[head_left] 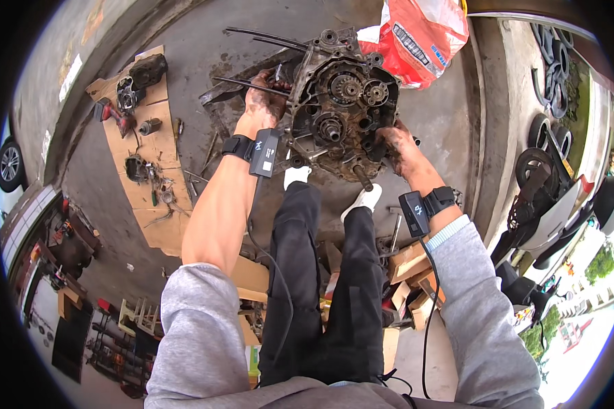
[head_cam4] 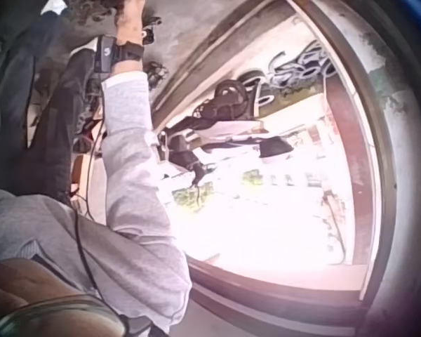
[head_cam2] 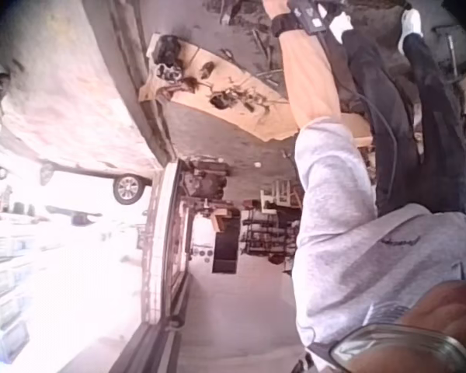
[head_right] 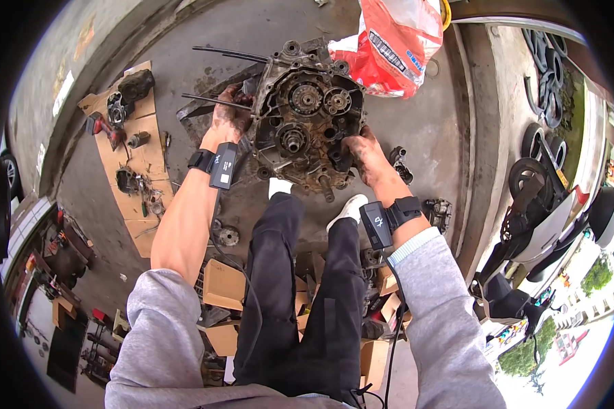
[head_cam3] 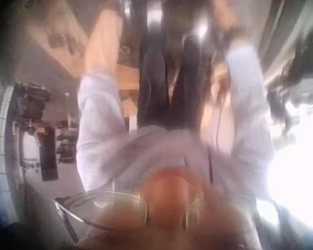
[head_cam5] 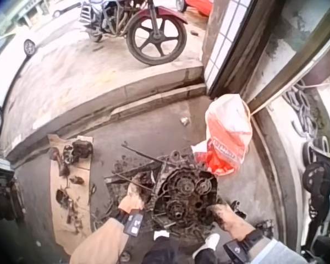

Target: Disassembling a motorcycle engine to inspect and remove internal components like the clutch assembly and gears.

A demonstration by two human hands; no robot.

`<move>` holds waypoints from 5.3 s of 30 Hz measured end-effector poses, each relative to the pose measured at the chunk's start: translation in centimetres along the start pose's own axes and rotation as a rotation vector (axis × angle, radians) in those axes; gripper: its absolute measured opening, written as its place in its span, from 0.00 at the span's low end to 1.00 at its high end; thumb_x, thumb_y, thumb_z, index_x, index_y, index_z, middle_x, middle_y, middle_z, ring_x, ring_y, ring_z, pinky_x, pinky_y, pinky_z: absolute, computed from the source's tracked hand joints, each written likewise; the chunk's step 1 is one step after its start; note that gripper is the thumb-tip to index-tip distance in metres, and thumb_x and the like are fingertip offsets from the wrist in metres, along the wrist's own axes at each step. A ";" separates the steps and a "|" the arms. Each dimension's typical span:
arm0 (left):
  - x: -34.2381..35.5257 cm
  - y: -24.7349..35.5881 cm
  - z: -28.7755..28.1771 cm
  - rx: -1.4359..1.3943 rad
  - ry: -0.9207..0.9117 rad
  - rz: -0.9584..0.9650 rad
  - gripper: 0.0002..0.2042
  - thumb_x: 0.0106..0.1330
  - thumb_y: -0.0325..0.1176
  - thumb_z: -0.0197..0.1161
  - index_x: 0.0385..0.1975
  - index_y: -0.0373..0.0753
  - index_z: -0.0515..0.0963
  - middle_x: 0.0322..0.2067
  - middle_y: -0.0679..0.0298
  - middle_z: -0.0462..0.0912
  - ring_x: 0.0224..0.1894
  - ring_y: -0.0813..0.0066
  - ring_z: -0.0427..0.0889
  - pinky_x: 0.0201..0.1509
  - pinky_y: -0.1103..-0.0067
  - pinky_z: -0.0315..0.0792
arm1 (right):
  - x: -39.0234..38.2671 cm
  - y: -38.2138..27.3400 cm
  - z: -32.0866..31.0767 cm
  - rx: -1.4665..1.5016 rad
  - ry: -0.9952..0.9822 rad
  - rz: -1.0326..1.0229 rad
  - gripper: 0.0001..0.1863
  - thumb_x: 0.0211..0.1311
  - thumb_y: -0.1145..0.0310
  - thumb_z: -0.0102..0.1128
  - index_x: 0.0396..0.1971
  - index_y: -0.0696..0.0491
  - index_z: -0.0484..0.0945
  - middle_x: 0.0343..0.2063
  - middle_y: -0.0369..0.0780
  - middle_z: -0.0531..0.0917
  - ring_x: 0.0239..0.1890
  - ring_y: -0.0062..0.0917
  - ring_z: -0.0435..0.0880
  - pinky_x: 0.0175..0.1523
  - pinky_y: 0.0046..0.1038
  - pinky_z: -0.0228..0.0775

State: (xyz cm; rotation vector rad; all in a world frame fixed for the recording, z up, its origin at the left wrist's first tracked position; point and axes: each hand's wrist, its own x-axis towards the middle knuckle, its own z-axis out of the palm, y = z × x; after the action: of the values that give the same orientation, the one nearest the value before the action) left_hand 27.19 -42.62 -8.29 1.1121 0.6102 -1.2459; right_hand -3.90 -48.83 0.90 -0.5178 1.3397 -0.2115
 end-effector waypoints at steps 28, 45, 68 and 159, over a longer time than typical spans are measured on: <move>-11.3 -0.9 8.4 0.093 0.005 0.250 0.05 0.66 0.27 0.58 0.37 0.39 0.81 0.31 0.71 0.74 0.35 0.81 0.68 0.42 0.81 0.63 | 1.8 0.5 -6.0 0.223 -0.177 0.056 0.09 0.67 0.72 0.53 0.44 0.57 0.77 0.38 0.42 0.84 0.36 0.30 0.87 0.45 0.35 0.86; -23.5 -4.8 10.6 0.439 -0.250 0.325 0.12 0.63 0.15 0.57 0.24 0.41 0.66 0.22 0.77 0.63 0.24 0.91 0.62 0.24 0.83 0.57 | -6.6 9.9 -6.5 0.350 -0.358 0.351 0.29 0.70 0.69 0.60 0.67 0.60 0.63 0.59 0.48 0.78 0.58 0.35 0.82 0.64 0.39 0.76; -40.9 -34.5 1.5 0.647 -0.203 0.321 0.16 0.64 0.18 0.63 0.22 0.42 0.63 0.20 0.79 0.61 0.19 0.91 0.58 0.20 0.83 0.50 | -25.9 31.3 -21.4 0.583 0.094 0.474 0.31 0.78 0.45 0.37 0.65 0.53 0.71 0.60 0.44 0.79 0.61 0.39 0.79 0.66 0.45 0.73; 5.8 -30.4 -19.6 0.849 -0.150 0.130 0.21 0.76 0.39 0.51 0.65 0.38 0.70 0.58 0.57 0.80 0.58 0.64 0.80 0.67 0.65 0.69 | 6.4 74.5 -58.6 -0.427 0.646 0.360 0.26 0.56 0.49 0.73 0.32 0.61 0.79 0.18 0.40 0.81 0.23 0.30 0.80 0.33 0.35 0.74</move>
State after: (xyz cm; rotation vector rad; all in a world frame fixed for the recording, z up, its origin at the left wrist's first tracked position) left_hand 3.83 -25.48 -30.62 1.6916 -0.1467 -1.4961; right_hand -69.66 -0.63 -47.95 -0.5742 2.1031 0.2348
